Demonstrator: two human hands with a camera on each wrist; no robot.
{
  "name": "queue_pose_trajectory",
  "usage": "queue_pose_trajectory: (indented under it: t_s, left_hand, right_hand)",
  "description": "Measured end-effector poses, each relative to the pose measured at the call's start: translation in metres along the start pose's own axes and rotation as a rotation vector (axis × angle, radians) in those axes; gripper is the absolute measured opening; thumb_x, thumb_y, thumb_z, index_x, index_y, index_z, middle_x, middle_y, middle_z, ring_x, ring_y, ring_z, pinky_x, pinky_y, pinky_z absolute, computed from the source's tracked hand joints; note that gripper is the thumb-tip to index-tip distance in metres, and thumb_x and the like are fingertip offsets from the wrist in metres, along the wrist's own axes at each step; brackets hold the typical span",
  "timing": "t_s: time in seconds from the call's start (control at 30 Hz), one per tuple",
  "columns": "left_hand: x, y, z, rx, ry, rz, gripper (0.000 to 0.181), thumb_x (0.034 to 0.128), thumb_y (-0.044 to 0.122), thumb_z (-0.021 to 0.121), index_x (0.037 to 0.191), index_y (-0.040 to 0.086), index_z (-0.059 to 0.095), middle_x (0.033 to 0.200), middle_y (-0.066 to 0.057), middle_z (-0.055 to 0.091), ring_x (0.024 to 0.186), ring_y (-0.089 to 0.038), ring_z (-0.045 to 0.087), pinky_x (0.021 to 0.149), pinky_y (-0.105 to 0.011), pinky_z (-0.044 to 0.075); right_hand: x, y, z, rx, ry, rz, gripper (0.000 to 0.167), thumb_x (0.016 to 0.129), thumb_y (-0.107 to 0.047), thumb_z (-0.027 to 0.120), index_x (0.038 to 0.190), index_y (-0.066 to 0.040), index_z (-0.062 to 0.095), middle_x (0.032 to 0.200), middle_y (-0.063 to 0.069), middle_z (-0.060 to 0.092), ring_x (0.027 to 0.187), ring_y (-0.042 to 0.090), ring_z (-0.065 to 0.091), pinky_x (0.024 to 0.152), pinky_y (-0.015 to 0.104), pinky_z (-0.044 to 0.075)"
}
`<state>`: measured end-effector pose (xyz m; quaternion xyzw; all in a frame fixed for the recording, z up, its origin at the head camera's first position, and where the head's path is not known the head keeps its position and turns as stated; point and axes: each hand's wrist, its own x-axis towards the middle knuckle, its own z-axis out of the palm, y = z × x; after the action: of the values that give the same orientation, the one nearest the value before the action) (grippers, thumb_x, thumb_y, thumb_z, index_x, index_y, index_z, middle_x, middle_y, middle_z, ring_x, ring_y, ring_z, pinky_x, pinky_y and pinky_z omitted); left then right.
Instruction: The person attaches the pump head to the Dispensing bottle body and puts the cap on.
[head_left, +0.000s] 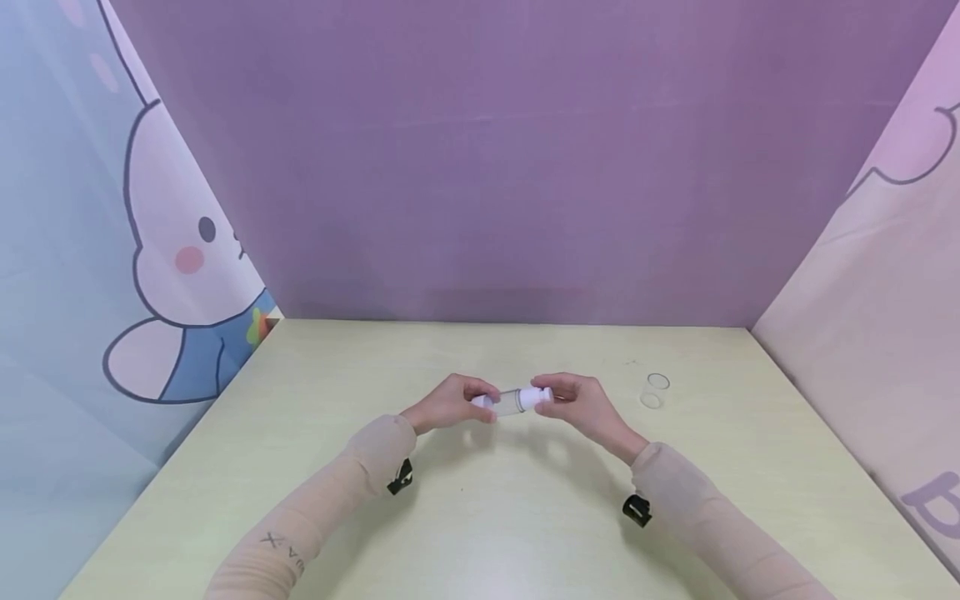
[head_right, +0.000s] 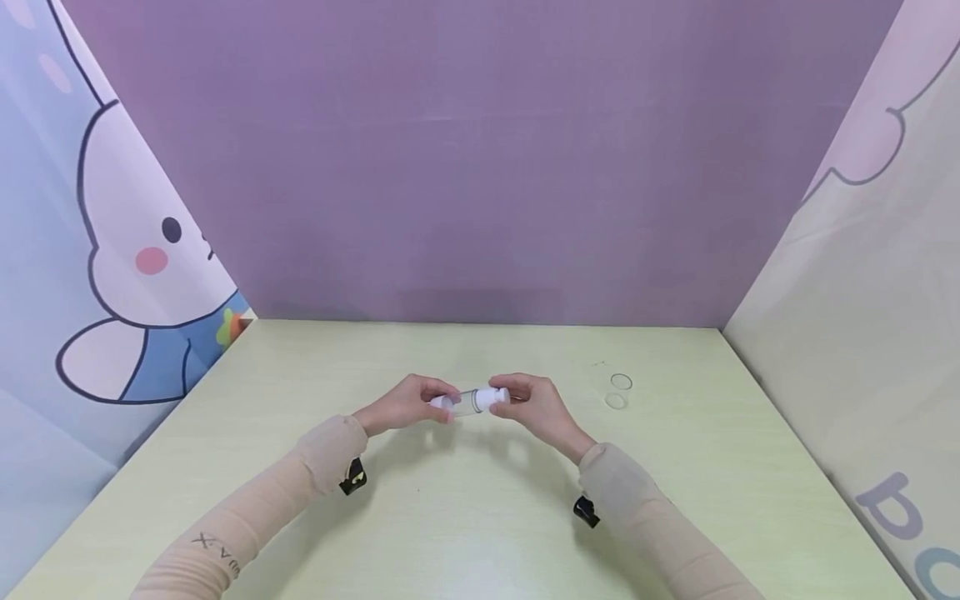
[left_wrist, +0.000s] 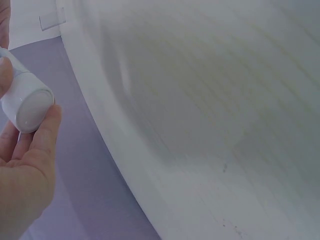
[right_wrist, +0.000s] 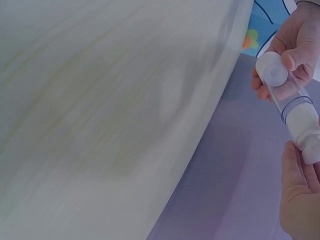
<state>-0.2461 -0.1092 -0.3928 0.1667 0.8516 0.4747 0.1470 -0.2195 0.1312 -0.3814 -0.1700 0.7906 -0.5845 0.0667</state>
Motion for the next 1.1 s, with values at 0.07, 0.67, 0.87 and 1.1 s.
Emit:
queue_pose_trajectory:
  t_s: [0.07, 0.67, 0.87, 1.1]
  left_hand:
    - [-0.0002, 0.0006, -0.0001, 0.001, 0.000, -0.001, 0.037, 0.0771, 0.014, 0.073, 0.112, 0.006, 0.064, 0.112, -0.005, 0.064, 0.100, -0.018, 0.058, 0.086, -0.034, 0.046]
    - [-0.0012, 0.0015, -0.0011, 0.004, -0.003, -0.005, 0.037, 0.0772, 0.014, 0.073, 0.113, 0.007, 0.064, 0.112, -0.005, 0.064, 0.100, -0.018, 0.057, 0.087, -0.034, 0.046]
    - [-0.0007, 0.0013, -0.0020, 0.005, -0.004, 0.006, 0.036, 0.0775, 0.013, 0.072, 0.111, 0.006, 0.064, 0.113, -0.005, 0.064, 0.098, -0.016, 0.058, 0.086, -0.034, 0.046]
    - [-0.0016, 0.0043, -0.0025, 0.009, -0.009, 0.006, 0.035, 0.0774, 0.013, 0.073, 0.110, 0.006, 0.065, 0.113, -0.005, 0.064, 0.097, -0.016, 0.057, 0.086, -0.034, 0.046]
  right_hand:
    - [0.0001, 0.0004, 0.0003, -0.005, -0.010, -0.007, 0.042, 0.080, -0.007, 0.069, 0.120, 0.002, 0.058, 0.121, 0.018, 0.059, 0.107, 0.028, 0.059, 0.081, 0.030, 0.051]
    - [0.0004, -0.0002, 0.0017, -0.015, -0.006, -0.001, 0.040, 0.081, -0.007, 0.068, 0.119, 0.001, 0.058, 0.120, 0.018, 0.059, 0.105, 0.027, 0.060, 0.082, 0.031, 0.051]
    - [0.0020, 0.0015, 0.0033, -0.026, 0.018, 0.006, 0.039, 0.080, -0.007, 0.069, 0.117, 0.001, 0.060, 0.117, 0.018, 0.061, 0.104, 0.027, 0.061, 0.082, 0.032, 0.051]
    - [0.0029, 0.0023, 0.0033, -0.015, 0.027, 0.015, 0.036, 0.079, -0.008, 0.070, 0.114, 0.000, 0.062, 0.115, 0.018, 0.062, 0.101, 0.024, 0.062, 0.081, 0.031, 0.051]
